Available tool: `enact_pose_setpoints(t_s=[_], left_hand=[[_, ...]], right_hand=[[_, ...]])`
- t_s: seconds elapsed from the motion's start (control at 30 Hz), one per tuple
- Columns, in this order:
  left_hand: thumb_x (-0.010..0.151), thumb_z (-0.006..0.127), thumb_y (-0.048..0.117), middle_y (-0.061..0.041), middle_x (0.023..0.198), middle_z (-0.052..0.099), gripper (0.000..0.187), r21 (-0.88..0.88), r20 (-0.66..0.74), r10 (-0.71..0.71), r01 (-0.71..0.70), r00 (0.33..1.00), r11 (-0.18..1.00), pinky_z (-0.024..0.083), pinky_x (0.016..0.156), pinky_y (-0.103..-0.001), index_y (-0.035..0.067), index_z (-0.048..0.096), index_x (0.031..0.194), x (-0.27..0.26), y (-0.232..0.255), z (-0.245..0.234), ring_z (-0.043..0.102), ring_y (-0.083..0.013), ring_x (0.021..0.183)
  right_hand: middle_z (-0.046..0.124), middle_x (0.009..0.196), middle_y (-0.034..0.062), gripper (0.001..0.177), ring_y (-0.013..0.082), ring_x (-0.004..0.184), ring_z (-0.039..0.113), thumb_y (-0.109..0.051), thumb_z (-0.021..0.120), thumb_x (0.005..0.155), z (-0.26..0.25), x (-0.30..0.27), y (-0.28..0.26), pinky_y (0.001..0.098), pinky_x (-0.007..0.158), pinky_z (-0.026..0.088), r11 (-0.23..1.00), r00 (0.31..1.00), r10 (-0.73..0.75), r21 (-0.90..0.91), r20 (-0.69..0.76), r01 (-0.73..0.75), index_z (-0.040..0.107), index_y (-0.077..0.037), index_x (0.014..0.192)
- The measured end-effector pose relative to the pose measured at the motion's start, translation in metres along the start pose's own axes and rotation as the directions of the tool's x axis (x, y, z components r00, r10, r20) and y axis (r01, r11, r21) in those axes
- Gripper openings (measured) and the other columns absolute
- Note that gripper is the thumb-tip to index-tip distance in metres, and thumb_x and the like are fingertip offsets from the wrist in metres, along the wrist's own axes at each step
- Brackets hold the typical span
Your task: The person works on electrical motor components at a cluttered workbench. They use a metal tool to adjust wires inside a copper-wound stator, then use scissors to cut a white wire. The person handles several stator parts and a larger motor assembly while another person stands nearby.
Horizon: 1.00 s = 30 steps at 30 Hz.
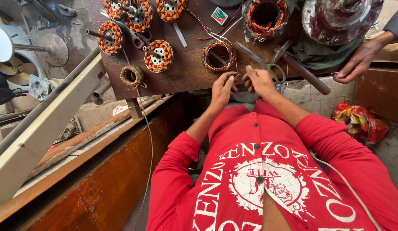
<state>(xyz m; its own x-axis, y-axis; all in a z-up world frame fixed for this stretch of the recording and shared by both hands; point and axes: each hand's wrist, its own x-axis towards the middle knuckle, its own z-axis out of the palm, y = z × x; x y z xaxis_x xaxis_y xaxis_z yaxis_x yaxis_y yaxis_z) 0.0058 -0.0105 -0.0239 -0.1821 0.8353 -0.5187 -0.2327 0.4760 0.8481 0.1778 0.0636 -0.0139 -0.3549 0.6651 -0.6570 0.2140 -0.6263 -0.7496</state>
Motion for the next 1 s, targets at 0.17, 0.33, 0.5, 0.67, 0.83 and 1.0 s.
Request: enact_pose_setpoints(t_s=[0.17,0.33,0.5,0.67,0.83,1.0], left_hand=[[0.11,0.04,0.03,-0.007,0.118,0.064,0.037,-0.46,0.0,-0.35,0.311,0.937,0.832,0.058,0.07,-0.035,0.012,0.051,0.14,-0.024,-0.002,0.008,0.067,-0.0178,0.09],[0.111,0.036,0.036,-0.006,0.118,0.06,0.042,-0.445,0.002,-0.403,0.362,0.915,0.819,0.055,0.071,-0.035,0.015,0.051,0.144,-0.034,-0.001,0.018,0.064,-0.0152,0.086],[0.111,0.035,0.038,-0.008,0.117,0.062,0.043,-0.494,0.021,-0.398,0.356,0.917,0.793,0.049,0.063,-0.032,0.012,0.051,0.142,-0.035,-0.008,0.023,0.058,-0.0151,0.074],[0.111,0.034,0.038,-0.01,0.114,0.063,0.043,-0.518,0.051,-0.397,0.364,0.916,0.774,0.046,0.059,-0.03,0.013,0.051,0.141,-0.035,-0.011,0.025,0.054,-0.0125,0.068],[0.113,0.033,0.037,-0.011,0.105,0.062,0.043,-0.443,0.042,-0.392,0.368,0.919,0.817,0.042,0.053,-0.028,0.011,0.052,0.141,-0.036,-0.012,0.029,0.047,-0.0099,0.061],[0.112,0.033,0.037,-0.011,0.106,0.065,0.042,-0.466,0.082,-0.364,0.359,0.928,0.809,0.045,0.059,-0.03,0.012,0.052,0.139,-0.038,-0.016,0.033,0.053,-0.0123,0.068]], right_hand=[[0.069,0.076,0.0026,0.027,0.0028,0.062,0.056,-0.025,0.078,0.093,0.014,-0.021,0.002,0.0213,0.052,0.042,0.955,0.98,-0.178,-0.225,0.087,0.193,0.077,-0.001,0.107],[0.07,0.073,0.0003,0.024,0.0012,0.058,0.055,-0.021,0.079,0.088,0.017,-0.019,-0.005,0.0208,0.046,0.036,0.996,0.989,0.024,-0.091,0.144,-0.011,0.079,-0.002,0.103],[0.069,0.076,-0.0018,0.026,0.0012,0.054,0.045,-0.023,0.078,0.091,0.015,-0.003,-0.007,0.0201,0.047,0.034,0.999,0.996,0.032,0.003,0.089,-0.032,0.078,-0.001,0.105],[0.068,0.074,-0.0023,0.027,0.001,0.051,0.044,-0.023,0.077,0.09,0.013,0.007,-0.007,0.0206,0.045,0.033,0.998,0.996,0.023,0.061,0.082,-0.028,0.078,-0.001,0.105],[0.06,0.066,-0.0034,0.027,0.0013,0.049,0.043,-0.023,0.077,0.092,0.013,0.014,-0.008,0.0211,0.043,0.031,0.992,0.997,0.047,0.111,0.066,-0.055,0.077,-0.001,0.106],[0.064,0.071,-0.003,0.027,0.0025,0.05,0.044,-0.022,0.077,0.092,0.014,0.009,-0.021,0.0223,0.044,0.032,0.991,0.998,0.029,0.132,0.052,-0.035,0.077,0.0,0.107]])
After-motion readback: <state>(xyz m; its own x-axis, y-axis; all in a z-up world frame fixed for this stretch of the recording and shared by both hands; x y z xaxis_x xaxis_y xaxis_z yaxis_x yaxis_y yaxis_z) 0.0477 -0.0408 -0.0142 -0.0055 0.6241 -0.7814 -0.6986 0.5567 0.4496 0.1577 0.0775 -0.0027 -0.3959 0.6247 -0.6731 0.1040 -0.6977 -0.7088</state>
